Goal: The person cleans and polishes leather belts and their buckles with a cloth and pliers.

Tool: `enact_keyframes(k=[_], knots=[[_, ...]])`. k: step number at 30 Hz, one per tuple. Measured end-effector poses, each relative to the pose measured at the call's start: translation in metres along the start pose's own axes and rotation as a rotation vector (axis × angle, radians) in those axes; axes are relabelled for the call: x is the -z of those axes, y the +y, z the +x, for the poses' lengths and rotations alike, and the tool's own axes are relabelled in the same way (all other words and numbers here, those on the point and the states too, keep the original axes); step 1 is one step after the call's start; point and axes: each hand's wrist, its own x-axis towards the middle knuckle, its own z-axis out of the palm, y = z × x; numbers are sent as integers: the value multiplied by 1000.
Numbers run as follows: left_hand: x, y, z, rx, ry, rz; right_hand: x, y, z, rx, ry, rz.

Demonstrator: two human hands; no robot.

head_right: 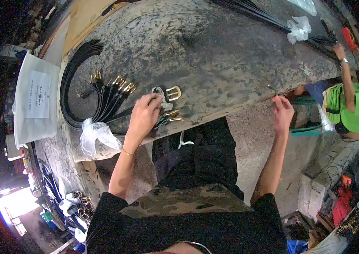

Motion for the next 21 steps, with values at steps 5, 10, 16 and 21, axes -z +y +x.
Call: enact_keyframes(k=[5, 10, 16, 21], knots=[[-2, 8, -6, 50, 17, 56, 1, -11, -5, 33, -88, -113], [-3, 8, -8, 126, -60, 73, -40, -15, -4, 197, -53, 39], [-5, 7, -11, 109, -87, 115, -238, -6, -62, -419, -637, 787], [-5, 9, -24, 131, -41, 47, -311, 22, -92, -514, -683, 605]])
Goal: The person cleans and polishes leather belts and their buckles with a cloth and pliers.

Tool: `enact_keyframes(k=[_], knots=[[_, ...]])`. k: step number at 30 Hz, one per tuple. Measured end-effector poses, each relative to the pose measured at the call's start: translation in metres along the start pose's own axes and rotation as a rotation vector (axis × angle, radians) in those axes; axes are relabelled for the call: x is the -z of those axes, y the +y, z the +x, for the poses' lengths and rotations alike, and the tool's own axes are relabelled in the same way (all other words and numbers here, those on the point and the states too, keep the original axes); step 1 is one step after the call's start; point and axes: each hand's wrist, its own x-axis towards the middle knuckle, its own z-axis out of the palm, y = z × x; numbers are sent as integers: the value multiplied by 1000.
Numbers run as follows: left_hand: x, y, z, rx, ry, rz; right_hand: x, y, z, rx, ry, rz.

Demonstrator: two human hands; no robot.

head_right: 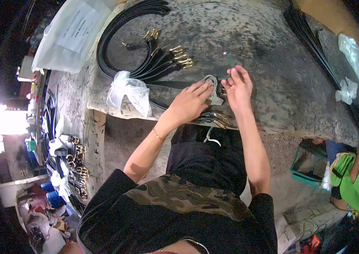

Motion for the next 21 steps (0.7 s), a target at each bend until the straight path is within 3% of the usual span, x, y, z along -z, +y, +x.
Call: enact_keyframes(k=[2, 4, 5, 9, 11, 12, 15, 17, 20, 21], knots=[[0, -1, -12, 14, 34, 10, -2, 0, -4, 103, -20, -29], [11, 1, -19, 66, -83, 33, 2, 1, -9, 102, -33, -82], [14, 2, -20, 50, -7, 42, 4, 1, -11, 107, -59, -46], [35, 5, -18, 89, -63, -19, 10, -1, -18, 125, -54, 43], [40, 8, -17, 339, -217, -56, 15, 0, -19, 139, -80, 88], [38, 7, -17, 341, -218, -54, 13, 0, -21, 148, -64, 104], [33, 6, -11, 305, -154, -111, 14, 1, -19, 150, -75, 144], [35, 12, -3, 221, 224, -293, 17, 1, -18, 150, -93, 169], [26, 11, 16, 174, 260, -236, 15, 1, -20, 141, -71, 133], [24, 10, 20, 200, 102, -142, 14, 1, -19, 136, -58, 130]])
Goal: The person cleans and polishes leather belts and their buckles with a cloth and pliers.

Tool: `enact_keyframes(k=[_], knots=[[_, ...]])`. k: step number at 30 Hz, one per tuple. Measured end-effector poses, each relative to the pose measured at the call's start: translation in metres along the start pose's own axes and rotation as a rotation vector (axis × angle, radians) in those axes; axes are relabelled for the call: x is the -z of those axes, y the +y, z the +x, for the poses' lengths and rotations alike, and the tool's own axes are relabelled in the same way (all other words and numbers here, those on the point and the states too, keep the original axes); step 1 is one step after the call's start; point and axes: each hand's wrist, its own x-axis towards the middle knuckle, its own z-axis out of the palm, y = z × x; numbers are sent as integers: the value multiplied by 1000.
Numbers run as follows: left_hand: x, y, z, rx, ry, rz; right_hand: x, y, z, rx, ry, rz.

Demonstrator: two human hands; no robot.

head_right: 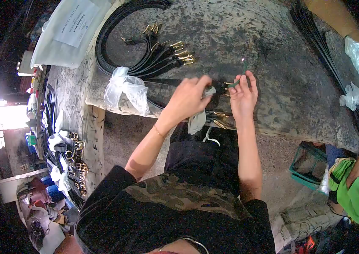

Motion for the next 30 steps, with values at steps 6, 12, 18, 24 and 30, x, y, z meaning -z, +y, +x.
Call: enact_keyframes(k=[6, 12, 18, 24, 30], knots=[[-14, 3, 0, -35, -203, 17, 1, -1, 0, 5, 10, 15], [-17, 1, -7, -89, -170, 49, 2, -1, 0, -3, -14, 25], [-13, 7, -11, -117, -168, 56, 7, 0, 1, -22, -49, 56], [-7, 4, -6, -86, -67, 12, 3, -1, 0, -28, -27, 48], [-7, -14, 9, -55, -51, 87, 3, -7, 3, -26, -72, 5]])
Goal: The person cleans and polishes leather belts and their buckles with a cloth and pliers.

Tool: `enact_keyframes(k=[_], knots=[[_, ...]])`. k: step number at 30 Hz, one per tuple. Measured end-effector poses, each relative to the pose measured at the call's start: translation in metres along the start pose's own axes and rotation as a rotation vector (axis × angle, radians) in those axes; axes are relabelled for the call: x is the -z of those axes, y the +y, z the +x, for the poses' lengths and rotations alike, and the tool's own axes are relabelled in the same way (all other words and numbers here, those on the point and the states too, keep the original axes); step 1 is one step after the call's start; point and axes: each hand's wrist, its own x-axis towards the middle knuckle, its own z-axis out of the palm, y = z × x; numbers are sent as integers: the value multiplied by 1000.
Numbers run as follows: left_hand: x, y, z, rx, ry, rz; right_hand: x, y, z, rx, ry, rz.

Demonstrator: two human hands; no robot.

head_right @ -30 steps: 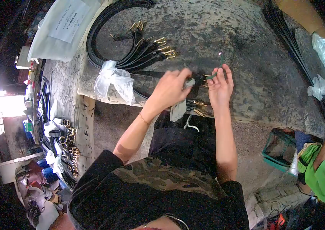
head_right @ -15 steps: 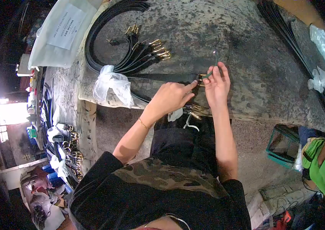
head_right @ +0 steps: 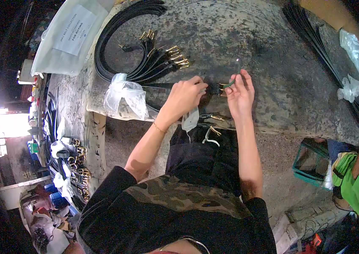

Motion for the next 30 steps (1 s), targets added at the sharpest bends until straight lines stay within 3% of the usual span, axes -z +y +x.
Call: enact_keyframes(k=[4, 9, 11, 13, 15, 19, 21, 22, 24, 25, 28, 30], knots=[[5, -14, 16, 17, -1, 85, -6, -29, -11, 125, 39, -61], [-4, -36, 43, 120, -103, -111, 3, -45, -14, 133, 1, -86], [-15, -29, 43, 141, -66, -132, -8, -37, -13, 91, 110, -131], [-19, -20, 38, 68, 183, -258, -17, -26, -6, 25, 94, -142], [-26, -25, 34, 80, 193, -312, -23, -11, 6, 0, 115, -183], [-15, -51, 23, 171, 132, -1081, -18, 6, 27, 34, 124, -293], [-5, -74, 20, -13, 10, -992, -16, 10, 32, 65, 130, -332], [-5, -72, 18, -4, 16, -994, -15, 10, 31, 69, 145, -351], [-9, -59, 20, 279, -125, -679, -14, 7, 30, 63, 157, -339], [-14, -52, 22, 278, -129, -683, -15, 5, 30, 64, 162, -342], [-22, -31, 29, 39, 159, -443, -19, -1, 28, 47, 185, -238], [-18, -26, 35, 88, 118, -444, -21, -3, 29, 30, 197, -172]])
